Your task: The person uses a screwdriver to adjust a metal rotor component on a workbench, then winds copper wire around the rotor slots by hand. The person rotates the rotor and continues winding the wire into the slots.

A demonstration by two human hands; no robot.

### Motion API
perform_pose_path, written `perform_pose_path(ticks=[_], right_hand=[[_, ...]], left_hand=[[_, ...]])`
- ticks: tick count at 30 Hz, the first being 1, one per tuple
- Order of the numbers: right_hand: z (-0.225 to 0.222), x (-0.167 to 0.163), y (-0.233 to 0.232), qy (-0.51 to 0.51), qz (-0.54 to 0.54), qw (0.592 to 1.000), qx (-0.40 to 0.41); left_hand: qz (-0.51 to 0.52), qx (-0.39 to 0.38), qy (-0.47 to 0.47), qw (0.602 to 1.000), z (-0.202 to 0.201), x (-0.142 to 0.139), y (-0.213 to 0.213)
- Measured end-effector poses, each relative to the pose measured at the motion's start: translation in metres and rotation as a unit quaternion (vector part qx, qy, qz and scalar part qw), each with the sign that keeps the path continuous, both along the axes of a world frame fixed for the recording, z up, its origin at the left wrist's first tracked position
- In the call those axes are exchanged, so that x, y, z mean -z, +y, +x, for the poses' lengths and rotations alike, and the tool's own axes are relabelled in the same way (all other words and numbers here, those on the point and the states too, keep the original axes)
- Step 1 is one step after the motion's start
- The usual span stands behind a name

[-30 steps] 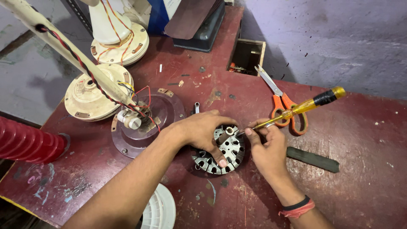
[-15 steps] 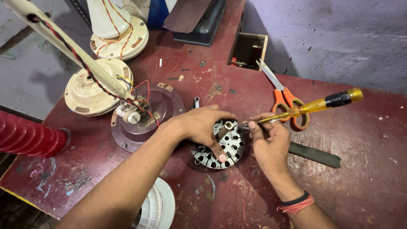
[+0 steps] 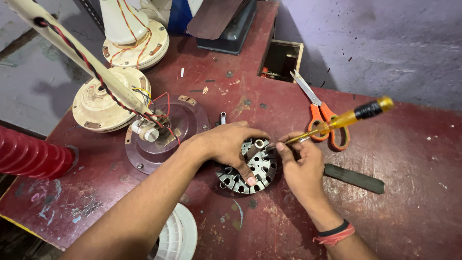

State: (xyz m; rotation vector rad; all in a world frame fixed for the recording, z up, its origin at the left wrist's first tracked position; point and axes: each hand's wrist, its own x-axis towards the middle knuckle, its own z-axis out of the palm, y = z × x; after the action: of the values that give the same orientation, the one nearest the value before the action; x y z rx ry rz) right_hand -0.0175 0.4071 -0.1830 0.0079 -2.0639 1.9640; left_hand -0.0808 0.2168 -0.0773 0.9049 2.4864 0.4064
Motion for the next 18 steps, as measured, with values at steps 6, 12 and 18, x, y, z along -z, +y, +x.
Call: perform_pose_path(ticks=[6,12,18], right_hand=[[0.0003,0.0023,0.0026,-0.026,0.007,1.000,-0.001],[-0.0016,0.0049,0.0025,-0.010,-0.024,1.000,0.003],[-0.0014,0.0029,0.0033,0.003,0.009,1.000,0.006]], left_hand=[[-0.006,0.003,0.004,1.000,-0.0004,0.0016,0.0005],[-0.010,-0.004,0.001,1.000,-0.0013,0.0019,0.0005],[-0.020,-0.007,0.000,1.000,-0.0019,0.0004,0.0031]])
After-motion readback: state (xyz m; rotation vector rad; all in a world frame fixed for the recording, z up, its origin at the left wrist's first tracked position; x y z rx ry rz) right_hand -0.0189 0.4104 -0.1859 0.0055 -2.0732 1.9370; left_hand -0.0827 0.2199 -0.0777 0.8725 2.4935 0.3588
